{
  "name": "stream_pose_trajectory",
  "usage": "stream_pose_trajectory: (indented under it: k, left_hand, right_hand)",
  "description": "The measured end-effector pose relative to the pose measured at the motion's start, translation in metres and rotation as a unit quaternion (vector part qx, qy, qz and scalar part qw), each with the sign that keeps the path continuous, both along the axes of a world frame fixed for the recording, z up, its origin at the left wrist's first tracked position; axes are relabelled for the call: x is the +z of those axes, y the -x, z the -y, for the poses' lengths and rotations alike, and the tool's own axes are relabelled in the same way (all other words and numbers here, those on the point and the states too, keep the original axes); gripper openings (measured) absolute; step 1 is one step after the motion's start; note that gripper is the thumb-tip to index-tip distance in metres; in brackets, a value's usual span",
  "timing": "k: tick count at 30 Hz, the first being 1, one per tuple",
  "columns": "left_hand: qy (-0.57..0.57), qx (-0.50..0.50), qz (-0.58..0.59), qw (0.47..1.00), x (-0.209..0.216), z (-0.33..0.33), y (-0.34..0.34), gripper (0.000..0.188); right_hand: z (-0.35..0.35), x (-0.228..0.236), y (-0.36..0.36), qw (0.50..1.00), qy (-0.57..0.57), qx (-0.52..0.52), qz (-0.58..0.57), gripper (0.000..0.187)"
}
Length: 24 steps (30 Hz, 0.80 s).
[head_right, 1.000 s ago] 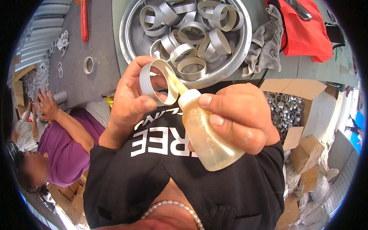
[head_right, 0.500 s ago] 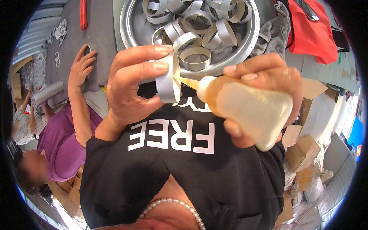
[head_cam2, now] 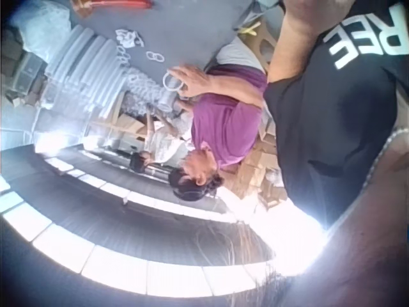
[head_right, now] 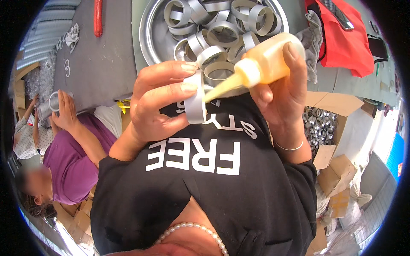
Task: The person applies glue from a squeeze bottle to the edges of small metal rings and places them into a metal tray. Another person is visible in the background working with similar materials.
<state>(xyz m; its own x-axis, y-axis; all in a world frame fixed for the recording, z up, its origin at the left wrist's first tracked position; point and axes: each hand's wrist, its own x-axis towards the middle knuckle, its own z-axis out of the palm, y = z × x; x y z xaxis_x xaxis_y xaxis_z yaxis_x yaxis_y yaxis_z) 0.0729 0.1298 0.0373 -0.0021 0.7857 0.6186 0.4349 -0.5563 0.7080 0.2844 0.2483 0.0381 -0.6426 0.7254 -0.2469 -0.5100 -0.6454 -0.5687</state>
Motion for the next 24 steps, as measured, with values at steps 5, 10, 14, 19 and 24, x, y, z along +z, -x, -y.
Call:
stream_pose_trajectory:
  k: [5, 10, 14, 19, 24]
  left_hand:
    - [0.086, 0.184, 0.019, 0.979, 0.003, 0.001, 0.04, 0.057]
    - [0.117, 0.391, -0.244, 0.88, -0.011, -0.016, 0.112, 0.068]
    - [0.137, 0.237, -0.225, 0.935, -0.015, -0.06, 0.086, 0.071]
    - [0.18, 0.196, -0.241, 0.933, -0.027, -0.087, 0.08, 0.067]
    - [0.155, 0.184, -0.033, 0.97, -0.026, -0.078, 0.074, 0.059]
  right_hand:
    - [-0.007, -0.013, -0.006, 0.994, 0.031, -0.103, -0.02, 0.058]
    - [-0.012, -0.014, -0.008, 0.987, 0.005, -0.126, -0.097, 0.053]
    - [-0.015, -0.013, -0.009, 0.988, -0.003, -0.13, -0.086, 0.056]
    - [-0.011, -0.007, -0.01, 0.988, -0.036, -0.134, -0.069, 0.059]
    - [-0.005, -0.006, -0.012, 0.971, -0.141, -0.181, -0.065, 0.059]
